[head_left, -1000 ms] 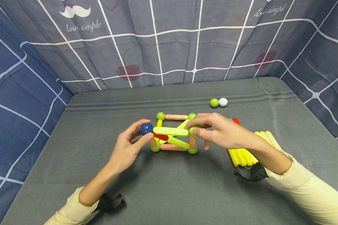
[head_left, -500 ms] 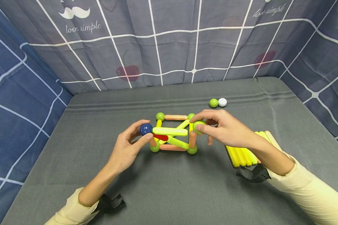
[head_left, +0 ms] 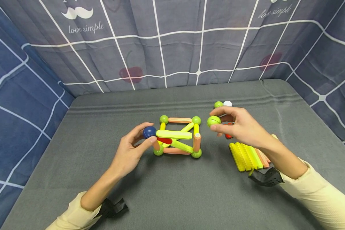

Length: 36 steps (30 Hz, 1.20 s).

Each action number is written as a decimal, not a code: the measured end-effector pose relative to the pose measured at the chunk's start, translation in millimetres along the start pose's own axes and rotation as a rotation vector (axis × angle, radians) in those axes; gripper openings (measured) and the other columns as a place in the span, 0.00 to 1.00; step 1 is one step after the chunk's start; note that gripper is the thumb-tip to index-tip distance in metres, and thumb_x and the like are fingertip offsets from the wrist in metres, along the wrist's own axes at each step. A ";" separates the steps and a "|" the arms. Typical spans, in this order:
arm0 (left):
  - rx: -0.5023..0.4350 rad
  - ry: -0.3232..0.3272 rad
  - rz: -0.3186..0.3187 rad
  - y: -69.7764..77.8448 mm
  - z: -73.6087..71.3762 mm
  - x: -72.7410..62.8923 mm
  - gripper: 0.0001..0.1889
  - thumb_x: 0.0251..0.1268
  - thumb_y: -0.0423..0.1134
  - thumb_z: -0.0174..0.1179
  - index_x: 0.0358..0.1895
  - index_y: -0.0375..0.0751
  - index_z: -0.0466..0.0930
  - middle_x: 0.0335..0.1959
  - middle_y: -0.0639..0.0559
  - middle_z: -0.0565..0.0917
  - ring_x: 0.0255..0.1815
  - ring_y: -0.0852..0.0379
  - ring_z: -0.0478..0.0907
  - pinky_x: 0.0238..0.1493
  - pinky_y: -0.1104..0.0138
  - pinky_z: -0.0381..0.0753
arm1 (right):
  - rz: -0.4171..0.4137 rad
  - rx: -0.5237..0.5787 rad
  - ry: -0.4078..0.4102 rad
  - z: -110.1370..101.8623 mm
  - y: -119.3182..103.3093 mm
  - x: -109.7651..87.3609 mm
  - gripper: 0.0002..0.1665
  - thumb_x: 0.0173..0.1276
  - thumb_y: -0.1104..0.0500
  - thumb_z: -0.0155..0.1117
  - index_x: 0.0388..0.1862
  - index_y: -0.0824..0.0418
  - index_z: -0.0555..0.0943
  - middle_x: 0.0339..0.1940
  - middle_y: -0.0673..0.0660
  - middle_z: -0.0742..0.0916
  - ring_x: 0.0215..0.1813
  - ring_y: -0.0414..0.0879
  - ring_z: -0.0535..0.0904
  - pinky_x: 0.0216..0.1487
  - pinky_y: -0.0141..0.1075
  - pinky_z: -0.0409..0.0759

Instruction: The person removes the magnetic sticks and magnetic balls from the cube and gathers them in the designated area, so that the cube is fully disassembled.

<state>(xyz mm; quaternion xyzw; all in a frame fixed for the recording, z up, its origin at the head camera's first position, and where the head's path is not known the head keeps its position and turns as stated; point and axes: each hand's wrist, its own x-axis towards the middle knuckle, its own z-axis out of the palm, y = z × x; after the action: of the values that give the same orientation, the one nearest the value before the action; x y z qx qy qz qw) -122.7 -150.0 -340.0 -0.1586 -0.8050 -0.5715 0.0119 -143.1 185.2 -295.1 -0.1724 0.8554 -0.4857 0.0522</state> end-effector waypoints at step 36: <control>-0.021 0.002 -0.016 1.1 -1.5 -1.4 0.21 0.69 0.37 0.64 0.64 0.46 0.76 0.52 0.48 0.84 0.55 0.52 0.79 0.51 0.59 0.78 | 0.323 -0.117 0.165 -82.8 112.7 65.4 0.28 0.70 0.66 0.62 0.64 0.79 0.67 0.56 0.76 0.75 0.31 0.39 0.78 0.34 0.31 0.80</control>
<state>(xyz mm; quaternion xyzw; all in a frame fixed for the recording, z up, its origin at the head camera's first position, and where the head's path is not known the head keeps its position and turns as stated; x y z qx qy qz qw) -121.3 -151.4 -338.7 -0.1518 -0.8002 -0.5802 0.0064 -253.1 282.7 -342.4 0.0049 0.9001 -0.4328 0.0490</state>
